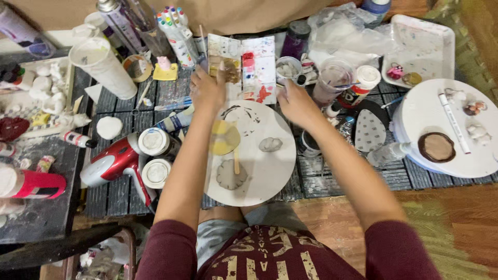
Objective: The person shapes a lump of clay on a white plate using a wooden modeling tool and their hands. They repeatedly smooth the surface, refine the edges, and adjust the form of the clay piece.
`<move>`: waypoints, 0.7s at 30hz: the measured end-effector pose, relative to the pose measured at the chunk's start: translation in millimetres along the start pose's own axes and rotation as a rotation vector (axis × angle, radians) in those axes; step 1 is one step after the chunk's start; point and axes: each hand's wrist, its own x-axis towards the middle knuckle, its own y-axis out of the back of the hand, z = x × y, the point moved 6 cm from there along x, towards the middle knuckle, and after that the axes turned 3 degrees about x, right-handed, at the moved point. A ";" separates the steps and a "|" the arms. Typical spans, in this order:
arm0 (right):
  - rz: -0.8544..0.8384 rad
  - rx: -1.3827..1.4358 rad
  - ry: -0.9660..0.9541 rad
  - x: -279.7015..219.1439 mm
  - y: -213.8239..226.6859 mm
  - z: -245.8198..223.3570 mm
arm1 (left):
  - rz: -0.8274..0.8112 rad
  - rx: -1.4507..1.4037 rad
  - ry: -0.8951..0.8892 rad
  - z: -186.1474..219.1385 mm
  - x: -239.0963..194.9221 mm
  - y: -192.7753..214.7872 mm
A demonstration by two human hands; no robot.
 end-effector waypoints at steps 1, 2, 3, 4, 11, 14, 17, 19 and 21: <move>-0.044 -0.100 0.030 21.1 -13.9 9.2 | -0.070 -0.004 0.057 -16.7 10.4 -7.1; -0.095 -0.166 -0.129 36.8 -25.2 30.6 | -0.144 -0.010 0.110 -31.5 17.3 -17.3; -0.147 -0.233 -0.287 48.5 -34.5 51.1 | -0.130 -0.060 0.092 -41.5 21.3 -23.5; -0.133 -0.253 -0.276 63.1 -37.6 59.9 | -0.109 -0.112 0.070 -48.1 28.8 -27.7; 0.001 -0.172 -0.265 89.2 -56.4 87.5 | -0.138 -0.158 -0.063 -65.2 46.7 -60.6; 0.113 0.008 -0.224 97.6 -47.2 82.6 | -0.104 -0.141 -0.303 -49.1 47.5 -57.7; 0.083 0.317 -0.427 90.1 -48.2 84.0 | -0.159 -0.709 0.035 -54.3 41.1 -70.1; 0.056 0.399 -0.496 93.3 -51.4 73.3 | -0.190 -0.749 0.037 -35.3 39.3 -77.5; 0.082 0.340 -0.436 95.4 -52.7 58.9 | -0.245 -0.800 -0.023 -11.1 31.3 -89.3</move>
